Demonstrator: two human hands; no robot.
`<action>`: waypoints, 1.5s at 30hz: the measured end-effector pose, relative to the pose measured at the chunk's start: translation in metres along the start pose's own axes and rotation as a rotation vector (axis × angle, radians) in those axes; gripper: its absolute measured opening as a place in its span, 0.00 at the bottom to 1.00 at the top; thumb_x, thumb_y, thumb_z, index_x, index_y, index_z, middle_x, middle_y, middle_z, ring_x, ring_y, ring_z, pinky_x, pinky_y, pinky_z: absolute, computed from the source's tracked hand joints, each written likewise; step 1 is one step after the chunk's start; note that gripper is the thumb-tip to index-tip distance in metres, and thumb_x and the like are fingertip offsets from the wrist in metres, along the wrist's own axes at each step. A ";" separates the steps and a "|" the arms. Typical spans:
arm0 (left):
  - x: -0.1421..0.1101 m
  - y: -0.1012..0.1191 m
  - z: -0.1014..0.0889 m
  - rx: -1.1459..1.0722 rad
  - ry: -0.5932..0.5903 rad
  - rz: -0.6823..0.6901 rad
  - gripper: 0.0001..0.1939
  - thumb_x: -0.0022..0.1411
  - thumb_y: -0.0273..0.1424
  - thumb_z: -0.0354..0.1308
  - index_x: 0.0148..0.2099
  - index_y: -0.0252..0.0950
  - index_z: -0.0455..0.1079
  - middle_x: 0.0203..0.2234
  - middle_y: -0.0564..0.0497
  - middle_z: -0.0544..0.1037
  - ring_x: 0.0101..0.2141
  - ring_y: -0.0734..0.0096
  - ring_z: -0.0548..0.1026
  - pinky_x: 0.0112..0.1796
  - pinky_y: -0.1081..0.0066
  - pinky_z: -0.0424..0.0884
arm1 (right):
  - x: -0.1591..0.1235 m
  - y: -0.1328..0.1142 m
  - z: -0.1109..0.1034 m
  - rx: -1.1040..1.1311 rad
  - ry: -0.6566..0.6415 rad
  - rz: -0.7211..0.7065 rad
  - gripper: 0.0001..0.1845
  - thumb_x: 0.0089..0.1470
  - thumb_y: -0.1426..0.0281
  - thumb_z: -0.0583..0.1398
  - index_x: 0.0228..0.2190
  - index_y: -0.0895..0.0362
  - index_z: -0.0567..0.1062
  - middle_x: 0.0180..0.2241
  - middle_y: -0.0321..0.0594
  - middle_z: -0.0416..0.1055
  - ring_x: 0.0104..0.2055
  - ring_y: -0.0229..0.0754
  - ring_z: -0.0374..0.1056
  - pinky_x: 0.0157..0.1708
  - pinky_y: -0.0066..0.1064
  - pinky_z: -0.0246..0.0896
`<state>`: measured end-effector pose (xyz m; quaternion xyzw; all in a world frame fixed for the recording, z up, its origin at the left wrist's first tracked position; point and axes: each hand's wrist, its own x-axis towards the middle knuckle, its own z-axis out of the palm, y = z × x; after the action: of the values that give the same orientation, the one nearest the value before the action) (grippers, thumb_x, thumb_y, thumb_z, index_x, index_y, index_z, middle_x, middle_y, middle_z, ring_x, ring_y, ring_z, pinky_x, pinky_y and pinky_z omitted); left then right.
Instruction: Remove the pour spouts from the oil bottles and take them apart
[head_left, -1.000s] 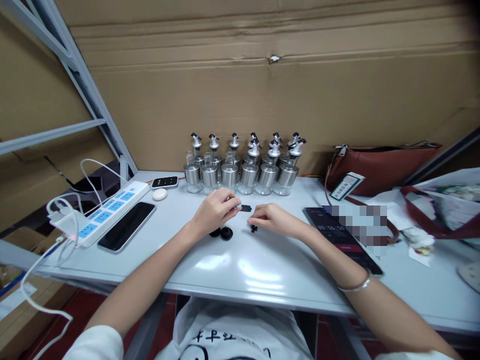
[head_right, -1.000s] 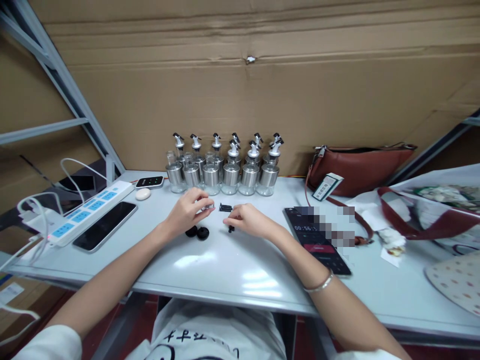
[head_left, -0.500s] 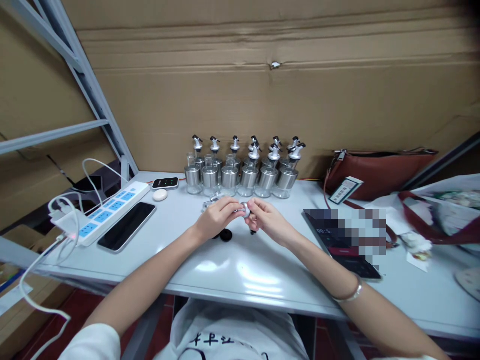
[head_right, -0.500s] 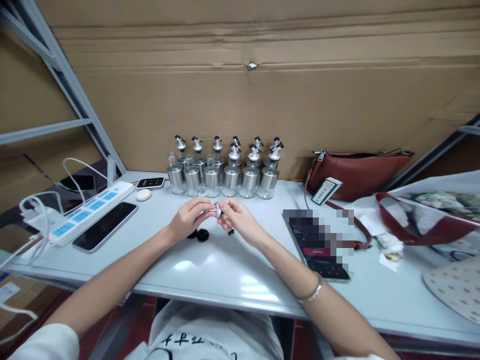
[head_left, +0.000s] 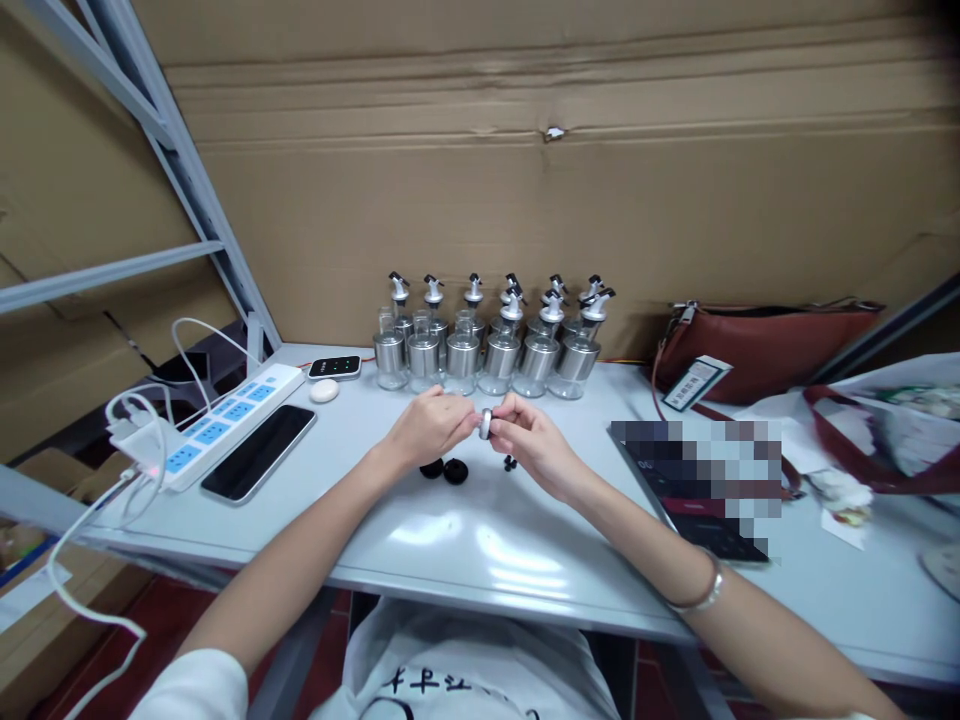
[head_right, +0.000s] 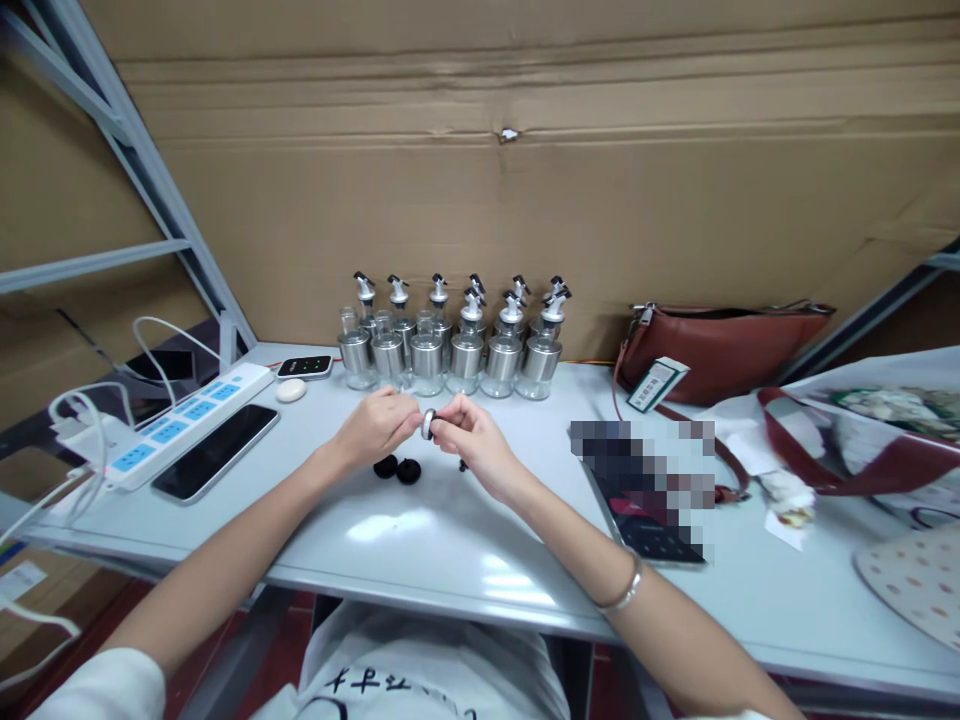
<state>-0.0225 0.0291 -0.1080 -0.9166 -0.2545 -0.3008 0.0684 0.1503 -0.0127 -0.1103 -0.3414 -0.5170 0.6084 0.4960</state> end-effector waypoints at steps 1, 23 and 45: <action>0.000 -0.001 -0.001 -0.025 -0.032 -0.005 0.26 0.70 0.37 0.30 0.26 0.35 0.61 0.18 0.53 0.69 0.21 0.75 0.65 0.30 0.71 0.57 | 0.000 0.001 0.000 -0.037 0.007 -0.021 0.17 0.40 0.63 0.66 0.24 0.55 0.62 0.20 0.28 0.61 0.22 0.32 0.55 0.25 0.27 0.47; 0.002 0.000 -0.003 0.005 0.249 0.070 0.27 0.70 0.34 0.30 0.21 0.35 0.56 0.13 0.56 0.63 0.16 0.77 0.57 0.25 0.72 0.55 | -0.007 -0.001 0.000 -0.703 0.000 -0.588 0.06 0.56 0.67 0.55 0.33 0.54 0.61 0.27 0.34 0.65 0.27 0.36 0.61 0.27 0.29 0.56; 0.001 -0.013 -0.011 -0.188 -0.186 -0.122 0.32 0.69 0.43 0.25 0.25 0.34 0.62 0.18 0.53 0.68 0.21 0.75 0.63 0.29 0.73 0.57 | -0.011 0.009 0.005 -1.110 0.110 -0.948 0.06 0.53 0.77 0.56 0.27 0.56 0.64 0.24 0.36 0.70 0.25 0.34 0.65 0.26 0.25 0.60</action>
<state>-0.0343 0.0371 -0.0989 -0.9257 -0.2857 -0.2406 -0.0603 0.1458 -0.0243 -0.1190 -0.3123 -0.8156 -0.0412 0.4854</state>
